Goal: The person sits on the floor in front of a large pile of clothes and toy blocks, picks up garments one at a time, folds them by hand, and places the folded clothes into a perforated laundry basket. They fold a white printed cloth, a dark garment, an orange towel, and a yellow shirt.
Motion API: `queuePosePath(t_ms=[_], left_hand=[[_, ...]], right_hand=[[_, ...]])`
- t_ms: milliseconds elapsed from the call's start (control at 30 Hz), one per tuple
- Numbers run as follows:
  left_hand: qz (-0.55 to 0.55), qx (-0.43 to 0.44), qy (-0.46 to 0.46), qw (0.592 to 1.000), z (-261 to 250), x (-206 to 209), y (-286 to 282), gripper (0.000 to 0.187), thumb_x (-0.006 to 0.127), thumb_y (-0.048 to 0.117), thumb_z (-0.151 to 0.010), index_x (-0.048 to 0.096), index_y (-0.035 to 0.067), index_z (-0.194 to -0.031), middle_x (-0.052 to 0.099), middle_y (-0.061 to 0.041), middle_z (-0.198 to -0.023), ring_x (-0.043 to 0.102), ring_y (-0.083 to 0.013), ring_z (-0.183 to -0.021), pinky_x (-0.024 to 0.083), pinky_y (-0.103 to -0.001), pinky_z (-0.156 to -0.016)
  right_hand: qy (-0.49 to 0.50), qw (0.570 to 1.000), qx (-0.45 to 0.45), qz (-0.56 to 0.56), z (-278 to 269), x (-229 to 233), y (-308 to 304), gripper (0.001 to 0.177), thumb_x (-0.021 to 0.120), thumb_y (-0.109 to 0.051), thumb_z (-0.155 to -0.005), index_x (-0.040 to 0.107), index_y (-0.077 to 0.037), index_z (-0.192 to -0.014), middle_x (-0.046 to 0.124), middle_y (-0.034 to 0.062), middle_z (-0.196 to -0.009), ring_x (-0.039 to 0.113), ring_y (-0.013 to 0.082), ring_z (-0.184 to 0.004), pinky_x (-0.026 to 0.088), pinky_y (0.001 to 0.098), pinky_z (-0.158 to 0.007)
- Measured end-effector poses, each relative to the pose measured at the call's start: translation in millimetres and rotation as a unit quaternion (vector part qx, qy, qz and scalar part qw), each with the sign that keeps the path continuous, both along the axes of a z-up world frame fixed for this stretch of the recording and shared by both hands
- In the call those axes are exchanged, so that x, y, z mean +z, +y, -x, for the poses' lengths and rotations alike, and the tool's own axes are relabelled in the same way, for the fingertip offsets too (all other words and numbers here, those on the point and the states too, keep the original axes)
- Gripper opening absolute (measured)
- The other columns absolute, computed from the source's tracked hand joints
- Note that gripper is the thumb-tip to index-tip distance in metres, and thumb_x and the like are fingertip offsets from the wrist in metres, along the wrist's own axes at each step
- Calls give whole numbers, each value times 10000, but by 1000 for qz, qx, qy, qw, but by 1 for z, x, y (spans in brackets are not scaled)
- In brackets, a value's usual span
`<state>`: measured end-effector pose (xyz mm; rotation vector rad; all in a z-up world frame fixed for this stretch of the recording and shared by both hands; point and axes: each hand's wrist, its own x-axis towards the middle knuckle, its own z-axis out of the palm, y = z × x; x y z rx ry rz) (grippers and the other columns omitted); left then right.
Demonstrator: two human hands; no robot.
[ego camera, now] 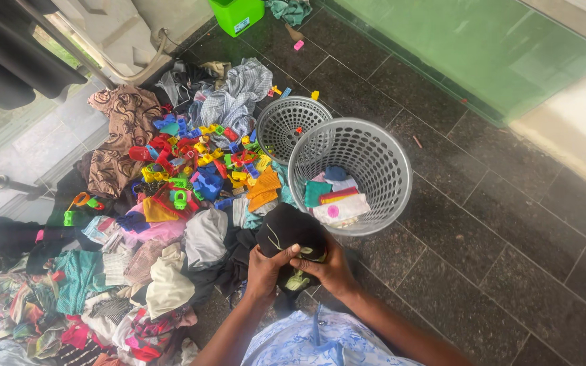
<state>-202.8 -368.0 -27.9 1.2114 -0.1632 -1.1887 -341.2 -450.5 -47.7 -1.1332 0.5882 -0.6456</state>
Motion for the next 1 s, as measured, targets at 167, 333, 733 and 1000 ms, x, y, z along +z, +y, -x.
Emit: queuePosePath(t_ms=[167,333,733,1000], left_hand=[[-7,34,63,997,4,-18,-52,389,834,29,-729,703,-23,-1091,778,-122,-991,759,-225,-857,630,-363,-772],[-112,87,-67,988,22,-33,-109,410,882,-7,-683,722,-62,-1057,791,-148,-947,756,-223,-795,621,-352,-732],[-114,-26,-12,993,34,-113,-188,471,882,-64,-644,714,-30,-1083,787,-125,-963,761,-203,-847,624,-341,-784],[-239,-82,-114,961,35,-178,-252,669,953,105,-653,627,-7,-1227,747,-134,-1081,745,-222,-957,634,-371,-835]], right_hand=[[4,997,63,47,1,-12,-71,793,933,-201,-739,546,22,-1394,674,97,-1286,631,183,-1191,514,345,-1052],[30,980,194,-25,6,-29,-158,938,945,-267,-688,460,-10,-1449,615,83,-1337,588,178,-1238,481,336,-1091],[55,964,166,-200,21,-115,-252,599,870,-196,-784,617,-14,-1296,694,74,-1208,646,169,-1127,515,332,-1028],[97,974,95,-181,39,-227,-291,462,823,-197,-800,684,-7,-1198,758,70,-1104,712,162,-1007,576,328,-922]])
